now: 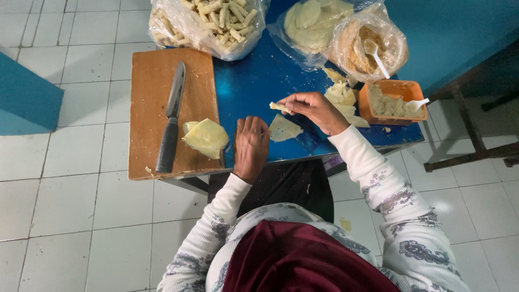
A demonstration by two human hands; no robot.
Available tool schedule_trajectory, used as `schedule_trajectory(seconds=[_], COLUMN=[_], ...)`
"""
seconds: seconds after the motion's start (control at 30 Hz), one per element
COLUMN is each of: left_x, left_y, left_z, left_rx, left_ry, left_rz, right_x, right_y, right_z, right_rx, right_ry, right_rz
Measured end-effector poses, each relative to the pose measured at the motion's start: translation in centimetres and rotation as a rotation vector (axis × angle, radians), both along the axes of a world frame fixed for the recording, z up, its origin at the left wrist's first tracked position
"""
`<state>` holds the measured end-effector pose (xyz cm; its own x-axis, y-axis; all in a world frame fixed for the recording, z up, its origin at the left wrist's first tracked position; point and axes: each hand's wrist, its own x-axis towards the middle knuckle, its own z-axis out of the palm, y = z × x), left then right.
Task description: The person sits at a table and stacks thin yellow food sheets, spoons brown paste from a container onto the stacked sheets, and folds the sheets over the filling by hand to form filled wraps. A knife rests on a cutting board beside the work area and bags of snack pieces sit on the table.
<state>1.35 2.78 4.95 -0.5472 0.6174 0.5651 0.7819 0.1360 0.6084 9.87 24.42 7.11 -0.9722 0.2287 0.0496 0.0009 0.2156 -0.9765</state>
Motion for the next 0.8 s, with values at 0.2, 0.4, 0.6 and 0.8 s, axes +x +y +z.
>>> schedule_trajectory(seconds=[0.2,0.4,0.6,0.8], left_x=[0.0,0.1,0.1,-0.2], left_y=[-0.1,0.0,0.1,0.4], left_z=[0.2,0.1,-0.3,-0.2], left_rx=[0.026,0.044,0.055,0.121], left_ry=[-0.016,-0.027,-0.05,-0.171], left_rz=[-0.024,-0.032,-0.045,-0.078], right_x=[0.1,0.4,-5.1,-8.8], right_y=[0.2,0.5,2.6,3.5], right_z=[0.1,-0.2,3.8,9.8], right_rx=[-0.096,-0.036,0.083,0.292], right_ry=[-0.033,-0.066,0.133,0.629], right_rz=[0.012,0.021,0.032,0.076])
